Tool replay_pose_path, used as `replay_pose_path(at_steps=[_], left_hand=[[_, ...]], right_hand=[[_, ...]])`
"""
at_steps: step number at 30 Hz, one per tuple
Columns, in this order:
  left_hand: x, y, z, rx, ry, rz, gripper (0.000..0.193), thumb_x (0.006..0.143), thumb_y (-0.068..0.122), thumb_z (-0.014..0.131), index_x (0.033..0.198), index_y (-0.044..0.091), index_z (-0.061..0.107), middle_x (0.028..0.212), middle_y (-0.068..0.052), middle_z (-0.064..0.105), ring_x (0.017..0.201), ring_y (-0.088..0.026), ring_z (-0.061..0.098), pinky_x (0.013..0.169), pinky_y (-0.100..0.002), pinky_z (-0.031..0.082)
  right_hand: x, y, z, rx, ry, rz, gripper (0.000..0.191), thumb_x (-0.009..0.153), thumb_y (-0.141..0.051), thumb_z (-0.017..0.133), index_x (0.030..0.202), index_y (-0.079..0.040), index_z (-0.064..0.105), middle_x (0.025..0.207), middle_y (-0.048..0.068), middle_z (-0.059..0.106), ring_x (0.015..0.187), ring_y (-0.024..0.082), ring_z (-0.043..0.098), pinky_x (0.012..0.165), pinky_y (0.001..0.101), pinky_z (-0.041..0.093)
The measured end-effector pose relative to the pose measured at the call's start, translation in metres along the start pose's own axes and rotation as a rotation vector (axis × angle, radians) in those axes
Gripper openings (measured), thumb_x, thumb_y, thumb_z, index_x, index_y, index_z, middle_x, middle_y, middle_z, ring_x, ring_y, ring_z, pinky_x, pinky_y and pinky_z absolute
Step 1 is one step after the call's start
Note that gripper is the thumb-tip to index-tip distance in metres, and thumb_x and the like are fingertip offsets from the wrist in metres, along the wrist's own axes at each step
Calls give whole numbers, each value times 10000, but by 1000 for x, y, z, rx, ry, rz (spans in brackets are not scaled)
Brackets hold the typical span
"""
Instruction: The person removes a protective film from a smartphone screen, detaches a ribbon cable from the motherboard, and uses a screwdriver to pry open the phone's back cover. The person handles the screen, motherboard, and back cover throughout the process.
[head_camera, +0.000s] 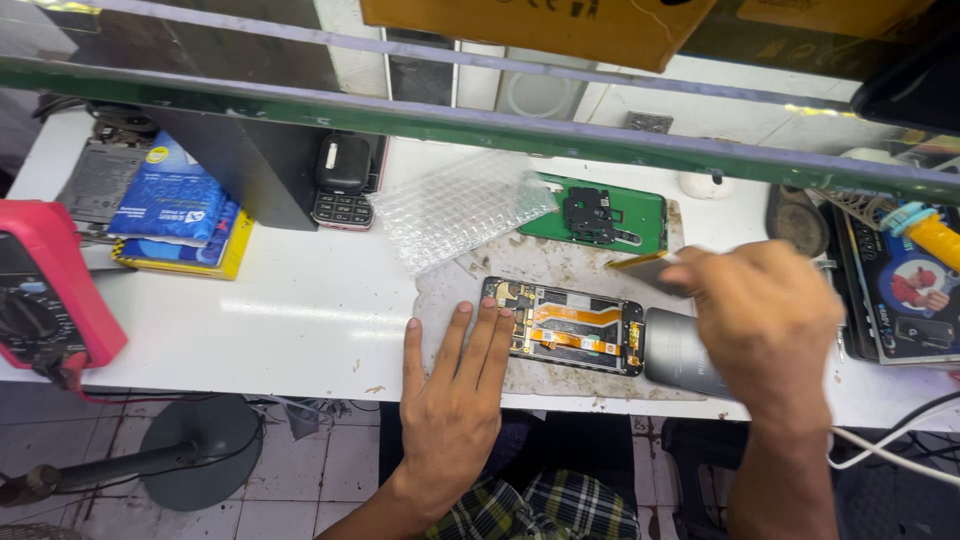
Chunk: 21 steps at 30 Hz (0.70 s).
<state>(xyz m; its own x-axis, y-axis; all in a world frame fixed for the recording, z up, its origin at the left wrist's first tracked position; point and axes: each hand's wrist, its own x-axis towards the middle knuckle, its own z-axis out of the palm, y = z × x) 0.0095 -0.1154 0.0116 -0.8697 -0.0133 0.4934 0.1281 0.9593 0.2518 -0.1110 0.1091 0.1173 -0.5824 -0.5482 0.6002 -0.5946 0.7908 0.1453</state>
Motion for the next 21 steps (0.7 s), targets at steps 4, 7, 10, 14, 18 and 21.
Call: replay_pose_path(at_steps=[4, 7, 10, 14, 18, 21], left_hand=[[1, 1, 1, 16, 17, 5, 534, 870, 50, 601, 1402, 92, 614, 1432, -79, 624, 1376, -244, 526, 1173, -617, 308], [0, 0, 1, -2, 6, 4, 565, 845, 44, 603, 1408, 81, 608, 1437, -85, 621, 1374, -248, 525, 1164, -619, 307], [0, 0, 2, 7, 9, 3, 557, 855, 39, 603, 1410, 91, 604, 1443, -79, 619, 1382, -244, 524, 1171, -617, 309], [1, -1, 3, -1, 11, -4, 546, 863, 29, 605, 1405, 90, 613, 1440, -76, 622, 1383, -244, 528, 1172, -617, 313], [1, -1, 3, 2, 16, -6, 508, 878, 28, 612, 1382, 91, 631, 1422, -77, 633, 1380, -244, 540, 1168, -624, 320], [1, -2, 2, 0, 9, -6, 496, 874, 41, 622, 1367, 84, 642, 1405, -83, 647, 1365, -250, 551, 1157, -624, 329]], right_hand=[[-11, 41, 0, -316, 11, -9, 148, 961, -268, 852, 948, -134, 792, 809, -38, 673, 794, 190, 585, 676, 319, 461], [-17, 59, 13, -350, -28, 20, 142, 941, -297, 850, 958, -168, 792, 815, -66, 667, 823, 179, 582, 713, 307, 482], [-21, 61, 20, -237, -130, 85, 158, 962, -315, 841, 978, -170, 782, 890, -66, 701, 826, 172, 582, 723, 298, 488], [-17, 22, 22, 116, -157, 112, 146, 912, -235, 815, 1001, -135, 757, 957, -3, 725, 875, 221, 630, 817, 368, 513], [-5, -39, 31, 595, -299, 70, 139, 803, -171, 789, 910, -104, 731, 914, 26, 719, 891, 246, 619, 805, 378, 505], [5, -68, 35, 654, -414, 84, 141, 811, -188, 786, 882, -89, 715, 869, 17, 693, 845, 242, 588, 763, 379, 496]])
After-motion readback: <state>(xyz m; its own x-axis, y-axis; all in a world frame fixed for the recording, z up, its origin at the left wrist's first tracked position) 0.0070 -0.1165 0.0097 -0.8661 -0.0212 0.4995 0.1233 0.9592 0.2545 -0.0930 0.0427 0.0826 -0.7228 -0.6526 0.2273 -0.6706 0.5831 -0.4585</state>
